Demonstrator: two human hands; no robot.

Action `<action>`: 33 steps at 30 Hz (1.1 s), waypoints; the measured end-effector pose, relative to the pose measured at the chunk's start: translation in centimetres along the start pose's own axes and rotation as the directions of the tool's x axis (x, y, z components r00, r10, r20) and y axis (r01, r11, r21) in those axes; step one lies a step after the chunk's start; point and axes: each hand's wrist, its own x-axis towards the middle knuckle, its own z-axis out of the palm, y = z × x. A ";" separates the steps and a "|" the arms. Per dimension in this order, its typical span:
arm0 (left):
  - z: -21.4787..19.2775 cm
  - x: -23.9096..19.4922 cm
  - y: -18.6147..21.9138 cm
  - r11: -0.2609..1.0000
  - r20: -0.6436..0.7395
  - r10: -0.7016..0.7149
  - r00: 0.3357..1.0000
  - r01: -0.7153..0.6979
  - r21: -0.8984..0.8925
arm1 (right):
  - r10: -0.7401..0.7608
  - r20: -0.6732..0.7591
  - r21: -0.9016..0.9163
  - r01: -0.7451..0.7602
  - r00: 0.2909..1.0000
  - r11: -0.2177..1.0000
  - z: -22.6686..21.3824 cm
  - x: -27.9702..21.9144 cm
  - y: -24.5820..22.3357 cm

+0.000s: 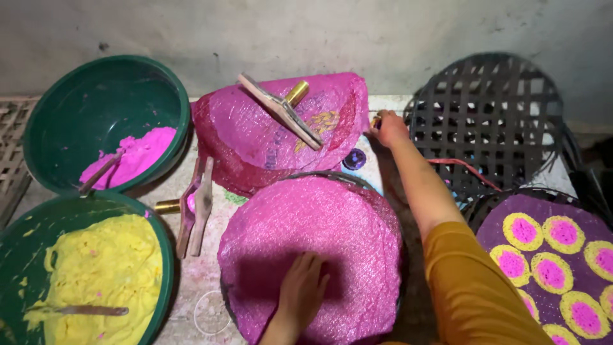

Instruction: The person uses a wooden dough press to scoop yellow dough from a green bowl and form ring shapes on a pink mat. They then scoop pink dough and press it into the centers of the yellow rings. The finished items are arranged on a purple mat and placed into a black basket.

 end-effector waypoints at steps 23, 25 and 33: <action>-3.5 -6.9 -2.8 1.000 -0.200 0.003 0.980 -0.006 -0.013 | -0.071 -0.174 0.200 0.106 0.982 0.974 -14.5 -20.4 10.7; -3.1 -6.5 -1.2 0.999 -0.200 -0.004 0.980 -0.005 -0.046 | 0.086 -0.145 0.089 -0.074 0.986 0.993 -18.3 -23.6 13.9; -0.2 -1.8 8.8 0.974 -0.036 0.185 0.982 -0.188 -0.129 | 0.400 -0.201 0.083 -0.391 0.894 0.916 -22.2 -27.6 16.2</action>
